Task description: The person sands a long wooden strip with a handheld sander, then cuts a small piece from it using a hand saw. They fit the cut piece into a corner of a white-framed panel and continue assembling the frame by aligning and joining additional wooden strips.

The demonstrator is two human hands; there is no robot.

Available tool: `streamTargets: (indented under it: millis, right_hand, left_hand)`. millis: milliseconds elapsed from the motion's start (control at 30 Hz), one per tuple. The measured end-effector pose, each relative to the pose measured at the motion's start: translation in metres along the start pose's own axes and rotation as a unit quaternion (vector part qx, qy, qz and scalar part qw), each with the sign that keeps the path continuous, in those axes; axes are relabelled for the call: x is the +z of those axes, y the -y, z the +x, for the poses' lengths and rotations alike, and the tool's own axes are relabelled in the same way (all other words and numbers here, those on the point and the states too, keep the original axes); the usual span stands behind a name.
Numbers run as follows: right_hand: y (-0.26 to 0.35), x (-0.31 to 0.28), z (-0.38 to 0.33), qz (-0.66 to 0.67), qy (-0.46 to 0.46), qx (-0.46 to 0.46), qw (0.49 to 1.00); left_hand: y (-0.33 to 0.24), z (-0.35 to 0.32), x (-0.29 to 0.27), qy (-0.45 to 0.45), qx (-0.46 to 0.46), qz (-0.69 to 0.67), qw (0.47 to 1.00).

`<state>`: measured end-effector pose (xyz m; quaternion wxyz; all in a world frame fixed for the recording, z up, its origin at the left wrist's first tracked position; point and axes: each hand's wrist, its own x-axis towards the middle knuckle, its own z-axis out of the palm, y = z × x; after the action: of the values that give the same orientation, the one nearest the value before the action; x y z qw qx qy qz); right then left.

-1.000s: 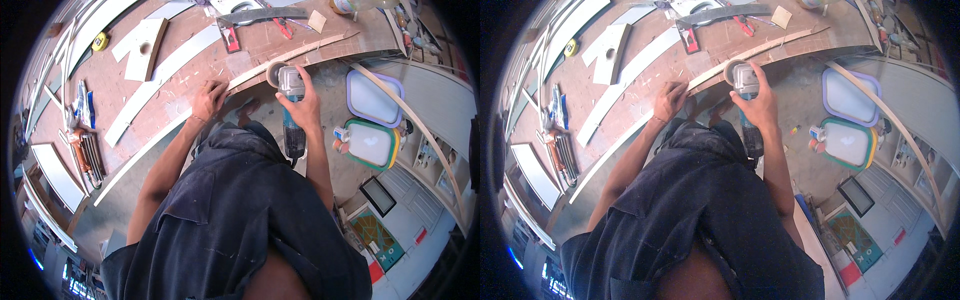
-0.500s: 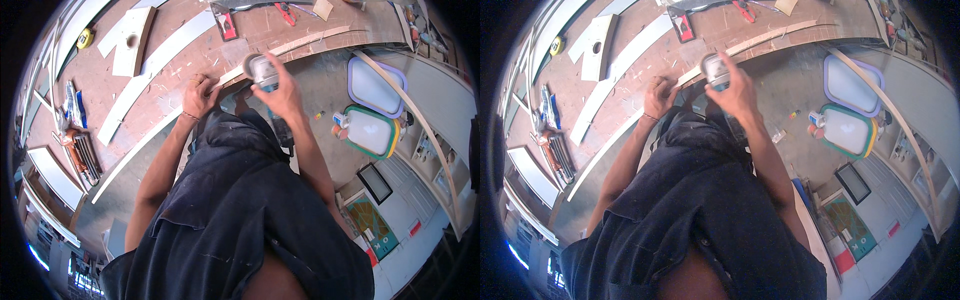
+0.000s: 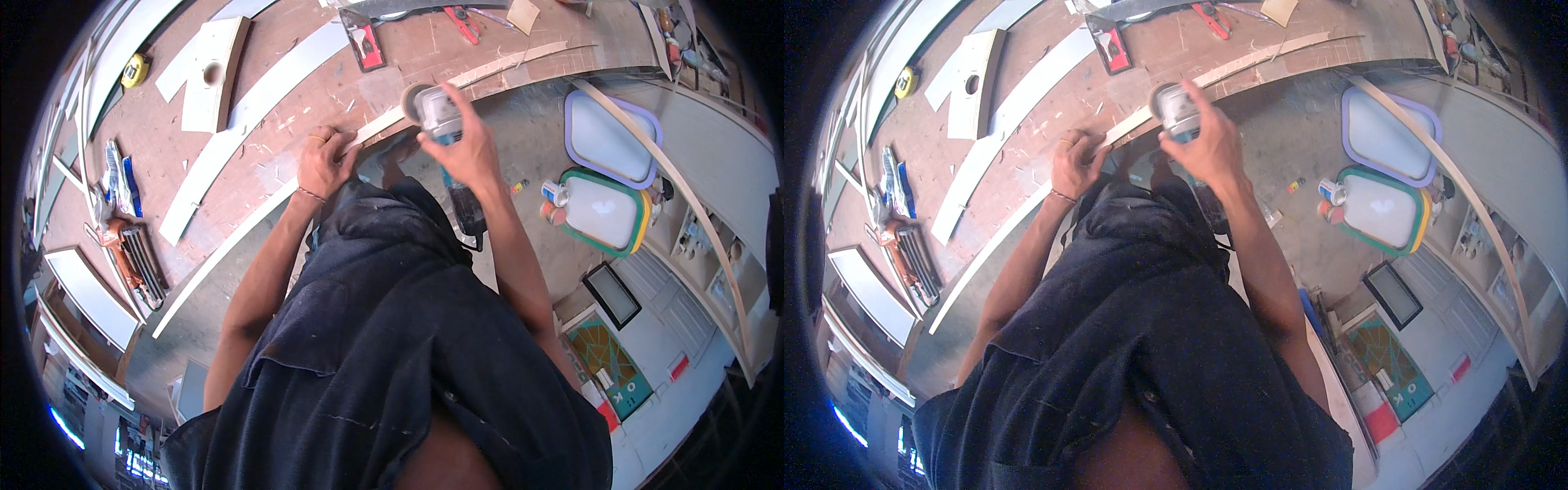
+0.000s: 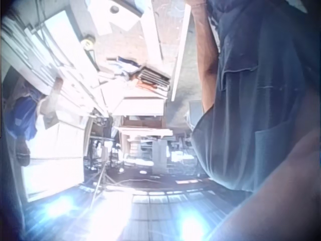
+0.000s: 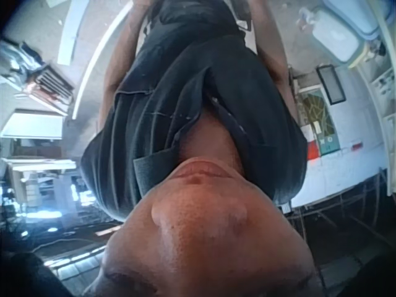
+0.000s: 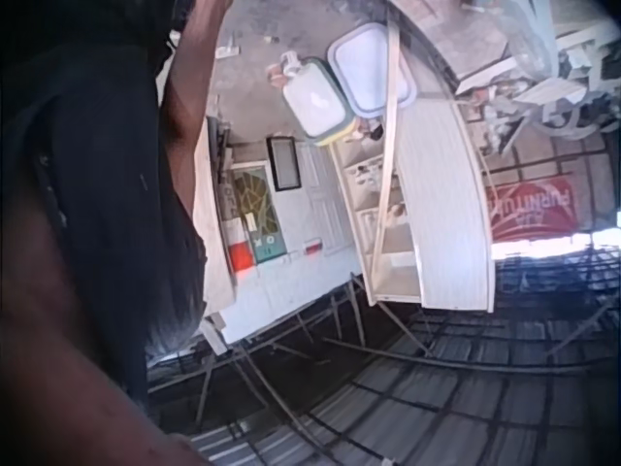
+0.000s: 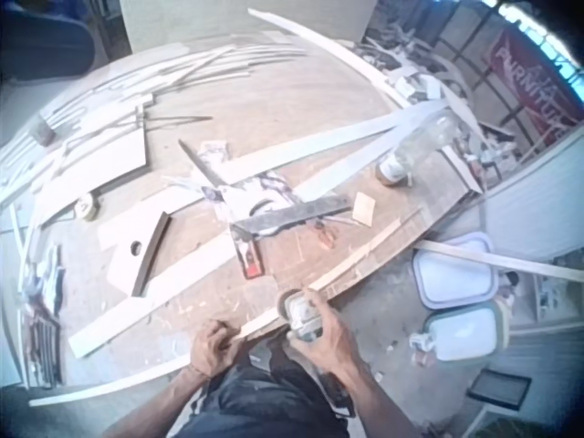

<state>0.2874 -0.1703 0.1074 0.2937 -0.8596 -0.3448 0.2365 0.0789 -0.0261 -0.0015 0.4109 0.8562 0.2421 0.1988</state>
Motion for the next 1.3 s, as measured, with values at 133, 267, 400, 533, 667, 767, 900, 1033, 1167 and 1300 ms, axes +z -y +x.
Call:
streamTargets:
  millis: [133, 267, 400, 533, 667, 767, 900, 1033, 1167, 1300]
  right_hand:
    - [-0.017, -0.023, 0.014, -0.012, -0.048, 0.038, 0.998]
    - [-0.016, -0.017, 0.007, -0.008, -0.035, 0.010, 0.999]
    - [0.006, 0.006, -0.011, 0.005, 0.048, -0.011, 0.999]
    - [-0.006, -0.008, 0.000, 0.010, 0.022, -0.018, 1.000]
    - [-0.047, -0.041, 0.022, 0.003, -0.057, 0.032, 0.998]
    - [-0.058, -0.046, 0.026, -0.006, -0.070, 0.026, 0.997]
    - [-0.015, -0.014, 0.010, -0.001, 0.002, -0.021, 1.000]
    - [-0.046, -0.026, 0.017, -0.011, -0.038, -0.045, 0.998]
    - [-0.063, -0.066, 0.038, -0.021, -0.069, 0.079, 0.994]
    - [-0.073, -0.048, 0.029, -0.026, -0.088, 0.023, 0.996]
  left_hand:
    - [-0.001, 0.002, -0.001, -0.015, 0.029, 0.007, 0.999]
    - [-0.002, 0.001, -0.001, 0.005, 0.013, 0.028, 1.000]
    - [0.004, 0.001, 0.001, 0.000, 0.023, 0.010, 1.000]
    - [0.002, -0.001, -0.001, 0.006, 0.011, 0.013, 1.000]
    - [-0.001, 0.001, -0.002, 0.000, 0.018, 0.008, 1.000]
    - [-0.003, -0.001, -0.004, 0.013, -0.004, 0.011, 1.000]
    - [0.004, 0.003, -0.001, -0.011, 0.043, 0.009, 0.999]
    - [0.002, 0.000, 0.000, 0.009, 0.013, 0.014, 1.000]
    - [0.003, -0.001, 0.002, 0.025, -0.018, 0.009, 0.999]
    - [-0.004, 0.006, 0.004, 0.015, -0.001, -0.002, 1.000]
